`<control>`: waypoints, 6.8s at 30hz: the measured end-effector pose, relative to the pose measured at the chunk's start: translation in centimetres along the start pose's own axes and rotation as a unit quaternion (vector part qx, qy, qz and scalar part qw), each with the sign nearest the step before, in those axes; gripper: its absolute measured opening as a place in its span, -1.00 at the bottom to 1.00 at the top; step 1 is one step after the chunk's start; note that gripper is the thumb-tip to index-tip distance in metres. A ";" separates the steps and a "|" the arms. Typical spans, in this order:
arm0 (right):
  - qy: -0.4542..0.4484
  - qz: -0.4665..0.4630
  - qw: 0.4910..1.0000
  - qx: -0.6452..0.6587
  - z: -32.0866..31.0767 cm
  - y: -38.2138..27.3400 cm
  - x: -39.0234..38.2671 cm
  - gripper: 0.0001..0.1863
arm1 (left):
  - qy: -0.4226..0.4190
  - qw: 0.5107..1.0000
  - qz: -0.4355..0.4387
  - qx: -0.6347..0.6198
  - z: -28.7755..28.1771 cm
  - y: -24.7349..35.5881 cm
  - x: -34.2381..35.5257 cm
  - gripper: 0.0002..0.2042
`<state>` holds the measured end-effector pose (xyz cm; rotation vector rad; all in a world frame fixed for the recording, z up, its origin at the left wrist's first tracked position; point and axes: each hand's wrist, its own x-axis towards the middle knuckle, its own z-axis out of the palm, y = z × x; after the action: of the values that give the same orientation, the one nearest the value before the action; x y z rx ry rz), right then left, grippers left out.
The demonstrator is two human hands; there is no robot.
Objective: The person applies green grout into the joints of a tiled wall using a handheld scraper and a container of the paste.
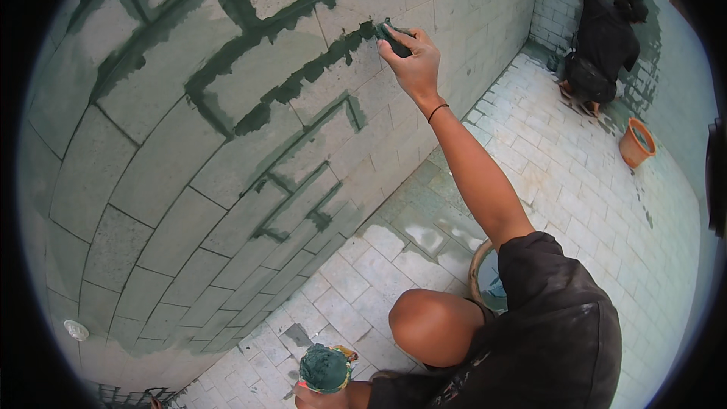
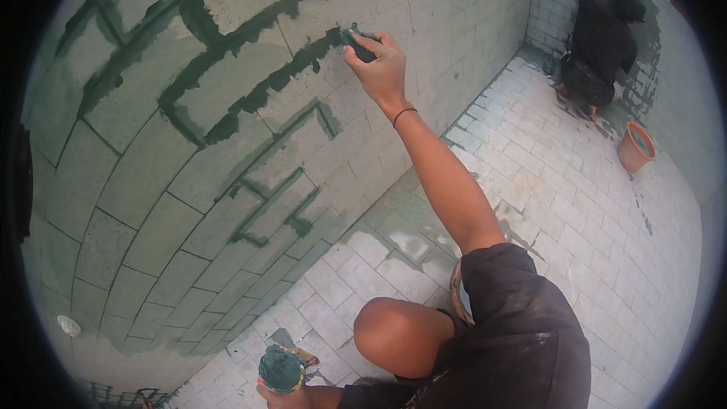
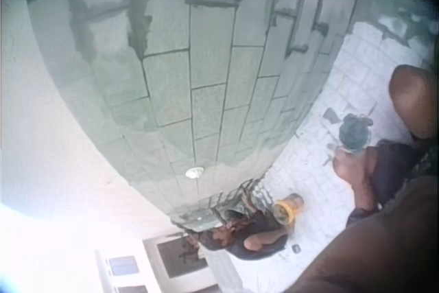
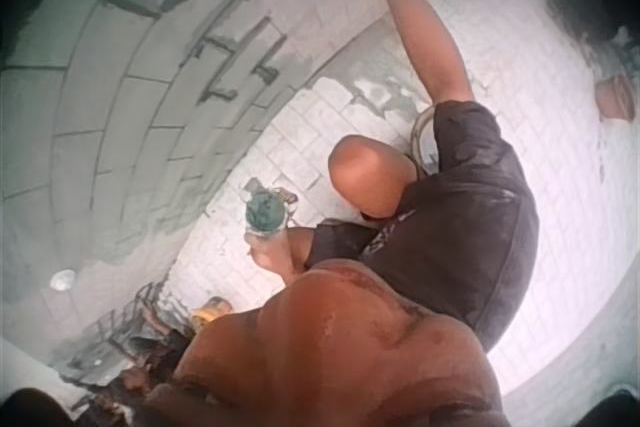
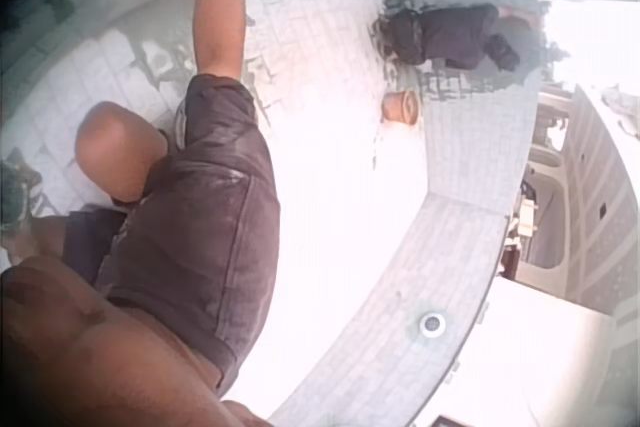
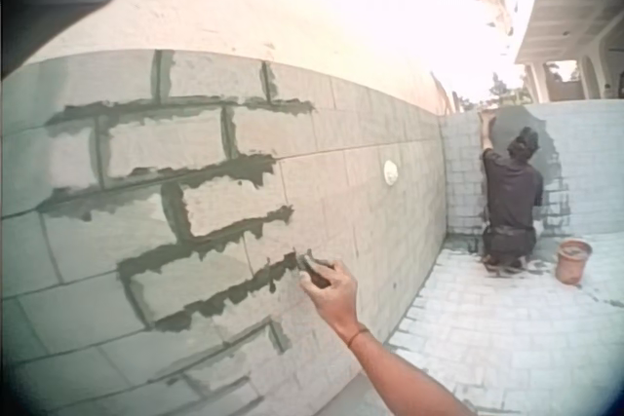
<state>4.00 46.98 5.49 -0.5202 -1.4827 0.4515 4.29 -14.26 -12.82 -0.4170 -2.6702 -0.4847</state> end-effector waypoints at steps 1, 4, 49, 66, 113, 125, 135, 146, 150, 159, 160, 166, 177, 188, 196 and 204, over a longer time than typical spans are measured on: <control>0.012 0.000 1.000 0.013 -0.1 -0.5 0.5 -0.63 | -0.002 1.000 0.003 0.000 0.0 0.0 -0.1 -0.45; -0.014 -0.058 0.996 -0.070 0.6 0.5 1.3 -0.62 | -0.005 1.000 0.008 0.000 0.0 0.2 0.1 -0.45; -0.232 0.324 0.743 0.537 -1.9 8.7 6.4 -0.67 | -0.026 0.998 0.000 -0.053 0.8 0.3 0.0 -0.55; -0.063 0.138 0.972 0.180 -1.8 5.8 4.1 -0.64 | -0.037 0.998 0.038 0.018 -1.1 3.9 0.7 -0.58; -0.015 0.022 0.999 -0.032 -2.6 10.8 2.5 -0.61 | -0.107 0.992 0.013 -0.063 -0.7 3.3 0.4 -0.60; -0.052 0.066 0.996 -0.008 -2.2 7.5 3.0 -0.57 | -0.126 0.991 0.043 -0.030 -2.0 5.8 0.9 -0.61; -0.003 0.031 0.997 -0.064 -1.8 8.0 2.4 -0.57 | -0.042 0.991 0.114 -0.056 -0.9 4.0 0.5 -0.62; 0.004 0.269 0.958 0.102 -1.2 4.2 6.7 -0.72 | -0.049 0.990 0.132 -0.016 -5.1 6.4 1.5 -0.61; -0.027 0.270 0.953 0.133 -1.4 3.3 7.0 -0.72 | -0.110 0.980 0.114 -0.119 -7.7 8.5 2.8 -0.64; -0.097 0.299 0.940 0.130 0.3 -1.3 5.5 -0.77 | -0.193 0.911 0.009 -0.365 -9.2 5.8 3.5 -0.74; -0.102 0.301 0.938 0.136 0.7 -1.8 5.2 -0.77 | -0.204 0.900 -0.010 -0.385 -9.3 5.3 3.3 -0.73; -0.103 0.300 0.941 0.119 1.5 -4.1 3.7 -0.75 | -0.288 0.865 -0.077 -0.405 -10.7 3.4 4.0 -0.71; -0.127 0.313 0.932 0.133 3.4 -7.9 0.5 -0.77 | -0.255 0.858 -0.078 -0.438 -11.9 1.9 5.0 -0.72; -0.123 0.297 0.933 0.161 5.0 -10.8 -2.4 -0.77 | -0.224 0.861 -0.093 -0.447 -12.8 0.2 4.8 -0.72; -0.135 0.313 0.925 0.169 6.4 -14.3 -4.5 -0.77 | -0.216 0.860 -0.100 -0.452 -13.4 -1.0 4.3 -0.72; -0.136 0.302 0.924 0.189 7.6 -16.1 -6.2 -0.78 | -0.210 0.862 -0.108 -0.448 -14.1 -1.9 3.7 -0.72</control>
<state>-4.34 30.69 9.98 -0.6164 -1.4273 1.3140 4.94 -20.64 0.36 -0.5085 -2.7234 -1.9254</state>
